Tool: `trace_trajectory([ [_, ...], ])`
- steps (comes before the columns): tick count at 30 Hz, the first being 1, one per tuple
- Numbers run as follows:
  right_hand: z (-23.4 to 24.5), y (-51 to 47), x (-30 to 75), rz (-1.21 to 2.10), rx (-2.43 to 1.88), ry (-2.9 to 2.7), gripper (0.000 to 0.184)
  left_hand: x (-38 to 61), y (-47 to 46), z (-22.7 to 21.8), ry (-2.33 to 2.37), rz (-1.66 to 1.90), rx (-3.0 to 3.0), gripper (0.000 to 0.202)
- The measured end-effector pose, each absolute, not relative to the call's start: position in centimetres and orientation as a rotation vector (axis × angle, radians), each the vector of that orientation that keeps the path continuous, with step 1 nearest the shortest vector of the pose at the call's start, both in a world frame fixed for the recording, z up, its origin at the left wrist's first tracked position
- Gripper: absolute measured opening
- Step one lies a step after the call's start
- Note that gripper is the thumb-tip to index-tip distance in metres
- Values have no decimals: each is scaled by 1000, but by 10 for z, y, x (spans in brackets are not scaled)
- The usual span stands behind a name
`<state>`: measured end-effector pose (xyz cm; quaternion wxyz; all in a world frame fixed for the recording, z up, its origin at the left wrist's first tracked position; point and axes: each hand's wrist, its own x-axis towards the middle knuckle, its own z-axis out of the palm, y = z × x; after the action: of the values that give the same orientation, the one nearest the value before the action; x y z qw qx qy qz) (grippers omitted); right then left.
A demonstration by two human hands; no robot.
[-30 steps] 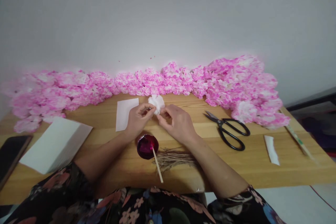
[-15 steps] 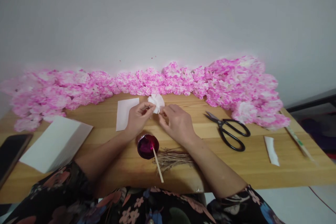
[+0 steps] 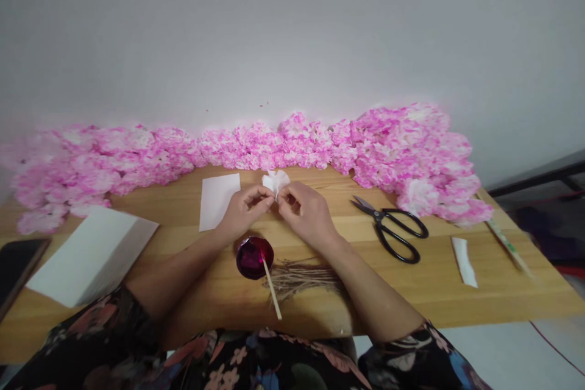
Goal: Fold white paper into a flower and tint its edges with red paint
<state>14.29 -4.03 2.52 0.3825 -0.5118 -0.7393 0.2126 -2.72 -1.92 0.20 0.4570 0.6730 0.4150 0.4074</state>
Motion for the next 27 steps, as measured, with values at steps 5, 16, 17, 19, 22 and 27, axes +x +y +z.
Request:
trace_trajectory([
  [5,27,-40,144,658,-1327,-1790,11,-25,-17,-3,996,1033,1645,11],
  [16,23,-40,148,514,-1278,-1855,18,-28,-12,-9,1052,1135,1609,10],
  [17,23,-40,148,481,-1269,-1868,17,-28,-12,-9,1057,1130,1604,11],
  [19,24,-41,148,436,-1252,-1887,17,-28,-12,-7,1069,1123,1595,12],
  [22,24,-41,148,390,-1238,-1922,16,-27,-13,-5,1079,1120,1588,12],
  [27,22,-40,149,345,-1227,-1958,14,-28,-13,-4,1091,1117,1587,12],
])
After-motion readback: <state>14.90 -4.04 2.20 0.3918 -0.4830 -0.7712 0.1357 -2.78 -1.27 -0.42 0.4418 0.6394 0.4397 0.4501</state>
